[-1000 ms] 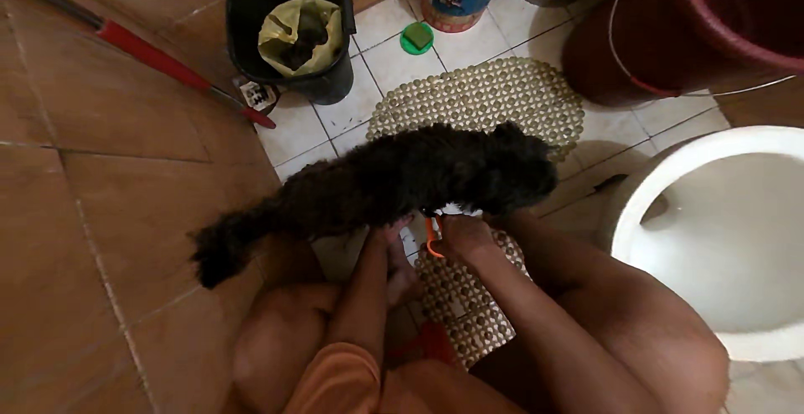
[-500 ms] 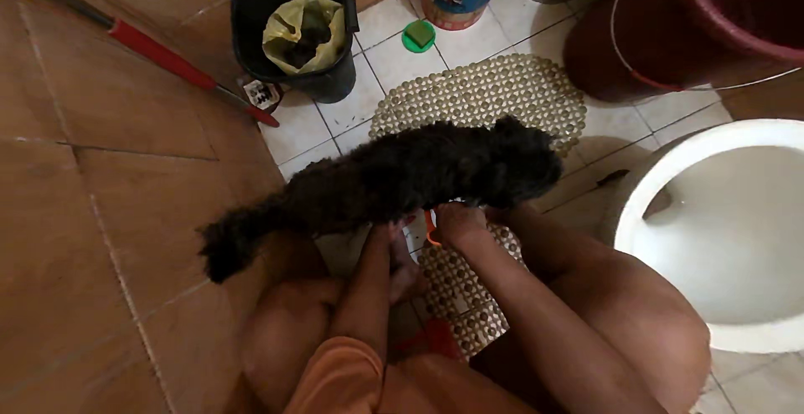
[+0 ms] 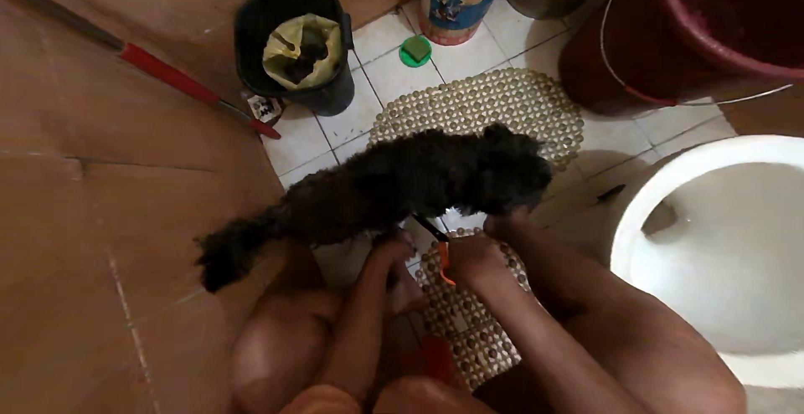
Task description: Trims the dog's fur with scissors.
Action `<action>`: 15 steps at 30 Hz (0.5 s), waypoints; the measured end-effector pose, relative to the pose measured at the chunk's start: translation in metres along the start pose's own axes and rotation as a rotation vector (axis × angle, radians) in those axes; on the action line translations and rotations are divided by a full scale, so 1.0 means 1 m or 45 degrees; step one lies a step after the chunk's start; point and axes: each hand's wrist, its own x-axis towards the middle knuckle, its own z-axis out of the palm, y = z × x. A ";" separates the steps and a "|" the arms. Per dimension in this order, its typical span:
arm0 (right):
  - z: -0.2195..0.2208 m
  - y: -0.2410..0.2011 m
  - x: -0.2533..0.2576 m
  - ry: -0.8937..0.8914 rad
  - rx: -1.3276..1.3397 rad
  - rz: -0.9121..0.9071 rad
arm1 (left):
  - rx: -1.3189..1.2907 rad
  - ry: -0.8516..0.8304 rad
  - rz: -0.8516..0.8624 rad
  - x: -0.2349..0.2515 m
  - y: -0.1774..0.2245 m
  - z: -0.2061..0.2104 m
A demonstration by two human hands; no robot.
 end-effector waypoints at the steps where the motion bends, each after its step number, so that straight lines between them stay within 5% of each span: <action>1: 0.000 0.003 0.001 0.016 0.007 -0.002 | 0.042 -0.059 0.083 -0.027 0.015 -0.013; 4: 0.000 0.008 -0.001 0.052 0.015 -0.026 | 0.087 0.035 0.487 -0.113 0.055 -0.066; 7: 0.003 0.005 -0.008 0.039 0.013 -0.086 | 0.173 0.474 0.662 -0.155 0.074 -0.136; 11: 0.006 0.005 -0.006 -0.009 0.079 -0.090 | 0.151 1.207 0.605 -0.121 0.103 -0.247; 15: 0.019 0.007 0.006 -0.051 0.215 -0.056 | 0.368 1.405 0.205 -0.080 0.132 -0.311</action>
